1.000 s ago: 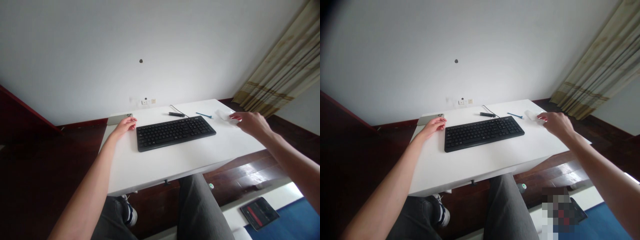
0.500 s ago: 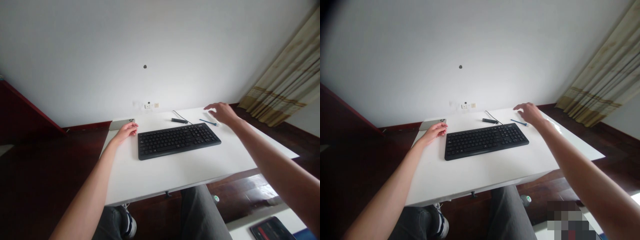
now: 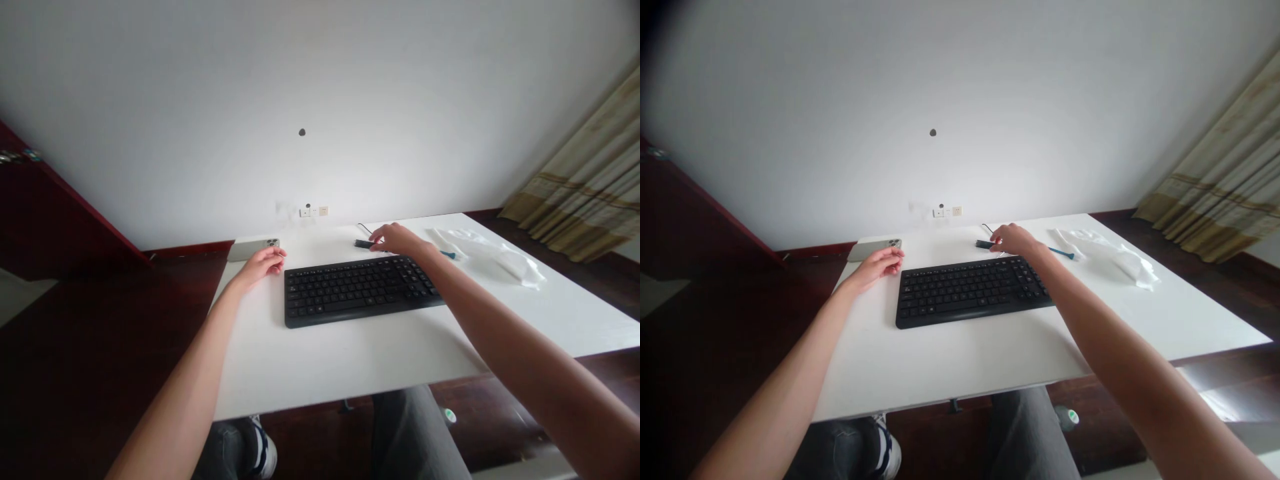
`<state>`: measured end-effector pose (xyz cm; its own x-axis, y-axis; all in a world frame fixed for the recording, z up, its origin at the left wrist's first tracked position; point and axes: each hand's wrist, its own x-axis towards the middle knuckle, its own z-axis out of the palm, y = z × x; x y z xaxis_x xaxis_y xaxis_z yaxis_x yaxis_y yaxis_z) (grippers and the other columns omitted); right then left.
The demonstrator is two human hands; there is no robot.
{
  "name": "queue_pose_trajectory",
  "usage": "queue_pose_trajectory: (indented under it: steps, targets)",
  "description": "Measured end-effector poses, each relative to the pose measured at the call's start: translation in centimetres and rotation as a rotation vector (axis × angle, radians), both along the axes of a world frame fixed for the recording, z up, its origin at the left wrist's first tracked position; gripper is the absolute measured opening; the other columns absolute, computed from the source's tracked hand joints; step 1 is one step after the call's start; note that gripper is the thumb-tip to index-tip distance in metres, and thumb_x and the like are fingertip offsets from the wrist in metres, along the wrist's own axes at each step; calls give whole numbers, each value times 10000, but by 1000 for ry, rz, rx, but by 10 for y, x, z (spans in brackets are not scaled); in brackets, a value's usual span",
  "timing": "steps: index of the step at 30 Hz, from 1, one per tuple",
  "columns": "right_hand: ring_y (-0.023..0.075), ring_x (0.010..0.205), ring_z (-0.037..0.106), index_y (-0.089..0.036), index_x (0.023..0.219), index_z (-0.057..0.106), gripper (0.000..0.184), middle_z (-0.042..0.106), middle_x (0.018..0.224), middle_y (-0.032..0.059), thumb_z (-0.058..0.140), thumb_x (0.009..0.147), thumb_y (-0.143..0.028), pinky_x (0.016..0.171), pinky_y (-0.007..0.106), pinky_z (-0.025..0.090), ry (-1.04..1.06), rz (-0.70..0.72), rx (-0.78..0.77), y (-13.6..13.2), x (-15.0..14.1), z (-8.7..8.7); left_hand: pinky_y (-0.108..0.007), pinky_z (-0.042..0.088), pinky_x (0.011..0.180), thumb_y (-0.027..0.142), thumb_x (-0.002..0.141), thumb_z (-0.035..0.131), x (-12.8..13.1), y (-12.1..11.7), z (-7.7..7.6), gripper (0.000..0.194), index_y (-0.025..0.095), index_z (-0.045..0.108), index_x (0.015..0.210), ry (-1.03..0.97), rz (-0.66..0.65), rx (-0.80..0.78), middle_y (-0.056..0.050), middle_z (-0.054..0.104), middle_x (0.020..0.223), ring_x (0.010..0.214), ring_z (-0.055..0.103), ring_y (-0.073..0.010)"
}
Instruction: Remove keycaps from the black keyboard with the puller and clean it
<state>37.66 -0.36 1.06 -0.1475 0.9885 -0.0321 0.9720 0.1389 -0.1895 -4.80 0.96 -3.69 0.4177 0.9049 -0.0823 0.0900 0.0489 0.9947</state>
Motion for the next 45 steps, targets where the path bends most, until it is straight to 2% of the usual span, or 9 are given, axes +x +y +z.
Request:
queue_pose_trajectory:
  steps: [4, 8, 11, 15, 21, 25, 30, 35, 45]
  targets:
    - [254, 878, 715, -241, 1029, 800, 219, 789, 923, 62, 693, 875, -354, 814, 358, 522, 134, -48, 227, -2, -25, -3, -236, 483, 698, 378, 809, 783, 0, 0, 0, 333, 156, 666, 1027, -29, -8, -13, -5, 610, 831, 725, 582, -103]
    - [209, 791, 719, -204, 1027, 695, 250, 771, 969, 69, 679, 886, -409, 747, 348, 551, 680, -120, 511, -9, -66, 6, -236, 470, 662, 461, 827, 775, 5, -3, 1, 372, 151, 665, 1002, -25, 17, 36, -10, 595, 828, 723, 579, -110]
    - [204, 770, 747, -203, 994, 584, 261, 750, 976, 76, 682, 879, -415, 697, 334, 580, 1074, -2, 405, -15, -104, 4, -221, 399, 581, 530, 846, 752, 12, -8, 3, 411, 152, 667, 983, -16, 43, 118, -2, 558, 801, 681, 539, -102]
    - [219, 814, 769, -219, 974, 532, 270, 729, 911, 44, 697, 876, -409, 746, 342, 592, 1264, 68, 269, -32, -144, -9, -231, 303, 533, 551, 834, 765, 18, -13, 6, 460, 165, 695, 1074, 16, 42, 239, 25, 517, 720, 596, 445, -91]
    - [201, 838, 746, -234, 997, 553, 236, 750, 931, 32, 699, 891, -386, 783, 343, 578, 1199, 150, 184, -58, -156, -21, -261, 435, 716, 475, 782, 836, 20, -11, 3, 447, 175, 752, 1102, 86, -31, 337, -20, 674, 832, 762, 599, -150]
    - [201, 848, 744, -236, 1005, 532, 272, 724, 911, 23, 702, 898, -420, 826, 368, 590, 1356, 177, 117, -60, -160, -25, -303, 473, 806, 456, 786, 829, 20, -8, -1, 321, 156, 786, 891, 142, -26, 363, -68, 757, 901, 830, 653, -190]
    - [186, 833, 725, -233, 1000, 544, 319, 682, 913, 8, 746, 854, -433, 839, 373, 590, 1480, 183, 51, -59, -166, -27, -314, 484, 804, 452, 794, 813, 22, -9, 1, 304, 152, 780, 832, 149, -33, 384, -68, 766, 861, 812, 664, -197]
    - [169, 790, 682, -229, 1120, 681, 350, 695, 937, 12, 748, 827, -407, 802, 332, 538, 1242, 159, 100, -56, -175, -22, -337, 492, 849, 448, 776, 819, 21, -8, 1, 301, 156, 776, 836, 94, -3, 362, -60, 765, 870, 831, 664, -200]
    - [192, 816, 679, -232, 909, 731, 177, 761, 889, 12, 690, 845, -392, 780, 332, 524, 920, 184, 112, -44, -184, -27, -353, 487, 850, 475, 763, 816, 20, -7, -1, 334, 152, 755, 822, 75, 21, 323, -51, 742, 856, 817, 641, -198]
